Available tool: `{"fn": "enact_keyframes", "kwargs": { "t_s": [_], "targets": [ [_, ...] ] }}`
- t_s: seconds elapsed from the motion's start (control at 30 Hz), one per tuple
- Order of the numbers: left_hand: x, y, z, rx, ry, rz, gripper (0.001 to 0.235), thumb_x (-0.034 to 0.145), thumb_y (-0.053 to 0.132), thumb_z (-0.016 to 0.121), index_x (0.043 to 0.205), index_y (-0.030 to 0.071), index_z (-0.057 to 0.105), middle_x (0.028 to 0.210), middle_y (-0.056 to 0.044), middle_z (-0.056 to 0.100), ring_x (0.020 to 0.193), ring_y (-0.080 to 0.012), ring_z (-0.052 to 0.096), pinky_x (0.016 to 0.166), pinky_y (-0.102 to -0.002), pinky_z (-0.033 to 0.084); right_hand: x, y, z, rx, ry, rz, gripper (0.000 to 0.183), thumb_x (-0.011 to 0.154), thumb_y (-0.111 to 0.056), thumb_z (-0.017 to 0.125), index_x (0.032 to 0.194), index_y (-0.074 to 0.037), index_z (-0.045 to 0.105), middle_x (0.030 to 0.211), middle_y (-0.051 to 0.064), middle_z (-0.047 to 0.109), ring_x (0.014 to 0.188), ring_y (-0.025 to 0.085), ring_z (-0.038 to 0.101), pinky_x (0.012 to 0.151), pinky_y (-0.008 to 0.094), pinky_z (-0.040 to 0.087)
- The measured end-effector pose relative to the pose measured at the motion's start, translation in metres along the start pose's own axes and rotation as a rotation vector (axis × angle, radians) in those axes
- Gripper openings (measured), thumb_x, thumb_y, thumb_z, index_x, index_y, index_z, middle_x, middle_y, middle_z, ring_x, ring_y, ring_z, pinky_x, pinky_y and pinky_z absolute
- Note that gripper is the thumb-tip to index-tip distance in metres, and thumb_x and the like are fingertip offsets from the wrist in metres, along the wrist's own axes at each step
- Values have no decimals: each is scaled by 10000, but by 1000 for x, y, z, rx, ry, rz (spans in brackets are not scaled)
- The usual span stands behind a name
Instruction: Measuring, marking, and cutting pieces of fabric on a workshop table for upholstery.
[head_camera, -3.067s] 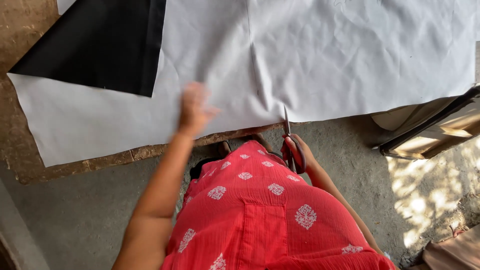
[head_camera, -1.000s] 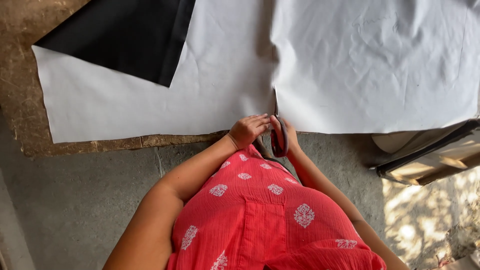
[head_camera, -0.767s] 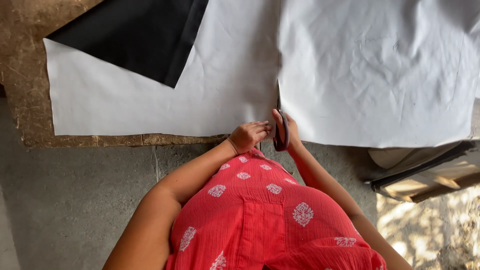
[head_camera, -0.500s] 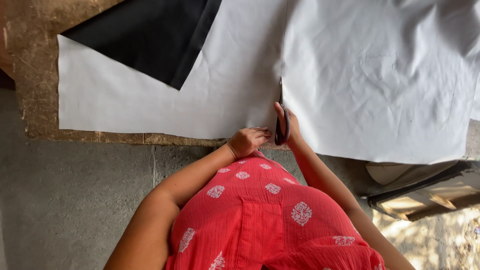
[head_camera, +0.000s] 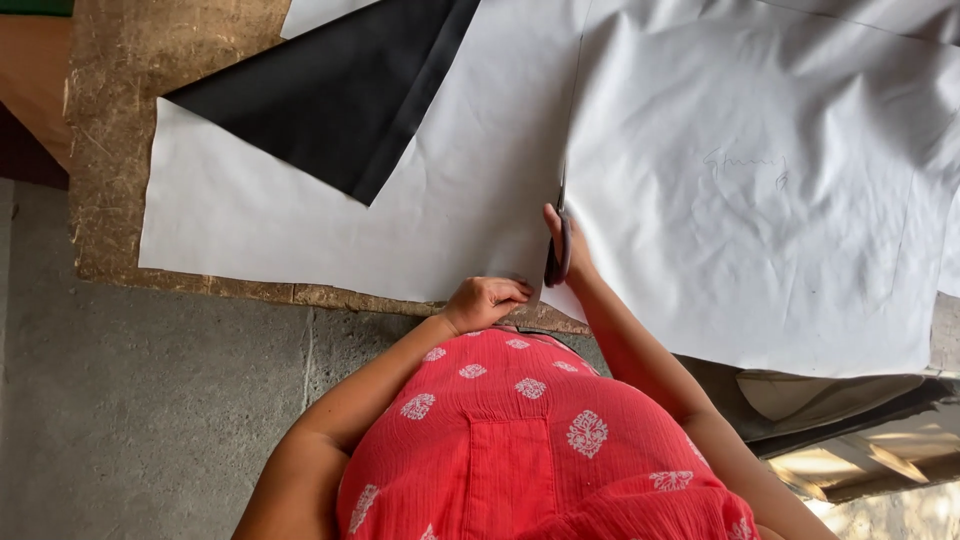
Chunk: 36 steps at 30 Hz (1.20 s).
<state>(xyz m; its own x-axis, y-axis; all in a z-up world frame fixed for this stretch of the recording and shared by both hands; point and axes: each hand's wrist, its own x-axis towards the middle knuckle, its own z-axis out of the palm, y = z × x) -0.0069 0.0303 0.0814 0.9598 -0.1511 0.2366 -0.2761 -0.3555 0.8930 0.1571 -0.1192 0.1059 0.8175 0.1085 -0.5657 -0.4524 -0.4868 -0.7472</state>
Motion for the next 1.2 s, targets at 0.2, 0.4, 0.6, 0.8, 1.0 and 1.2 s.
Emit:
{"fn": "enact_keyframes", "kwargs": {
  "t_s": [0.2, 0.4, 0.6, 0.8, 1.0, 1.2],
  "targets": [
    [-1, -3, -4, -12, 11, -25, 141, 899, 114, 733, 984, 210, 793, 1089, 12, 791, 1066, -222, 738, 915, -334, 579, 37, 12, 1, 38, 13, -10, 866, 889, -829, 651, 1243, -39, 654, 1158, 263, 661, 1145, 407, 631, 977, 457, 500],
    [-6, -13, 0, -75, -25, -37, 167, 875, 110, 745, 995, 209, 808, 1101, -5, 794, 1074, -246, 735, 926, -354, 574, -53, -100, -5, 49, -78, -41, 996, 916, -813, 516, 1508, -14, 472, 1531, 295, 456, 1457, 448, 381, 1199, 519, 335],
    [-5, -12, -9, -147, -4, -87, 166, 865, 100, 757, 984, 201, 816, 1099, -11, 797, 1082, -253, 734, 938, -360, 569, -38, -114, -7, 51, -59, -10, 1010, 879, -849, 549, 1514, -66, 486, 1472, 274, 512, 1323, 446, 520, 1075, 511, 465],
    [4, 20, -35, -337, 105, -201, 177, 846, 18, 763, 968, 131, 827, 1082, -69, 804, 1106, -251, 736, 969, -366, 565, 71, -63, -7, 118, -36, -15, 1000, 861, -822, 675, 1472, -44, 532, 1282, 313, 598, 1004, 483, 692, 786, 516, 621],
    [2, 35, -43, -489, 245, -330, 228, 810, -107, 751, 958, 49, 825, 1073, -148, 801, 1136, -283, 723, 995, -382, 561, 83, -100, -7, 60, -80, -19, 1003, 857, -846, 620, 1454, -46, 512, 1263, 283, 591, 1144, 435, 606, 939, 524, 524],
    [5, 41, -41, -528, 278, -391, 233, 805, -138, 743, 954, 21, 825, 1059, -165, 803, 1120, -293, 728, 987, -392, 570, 47, -142, -6, 142, -69, -26, 947, 894, -823, 568, 1409, -30, 546, 1110, 270, 572, 1015, 432, 577, 867, 501, 494]
  ]
}}
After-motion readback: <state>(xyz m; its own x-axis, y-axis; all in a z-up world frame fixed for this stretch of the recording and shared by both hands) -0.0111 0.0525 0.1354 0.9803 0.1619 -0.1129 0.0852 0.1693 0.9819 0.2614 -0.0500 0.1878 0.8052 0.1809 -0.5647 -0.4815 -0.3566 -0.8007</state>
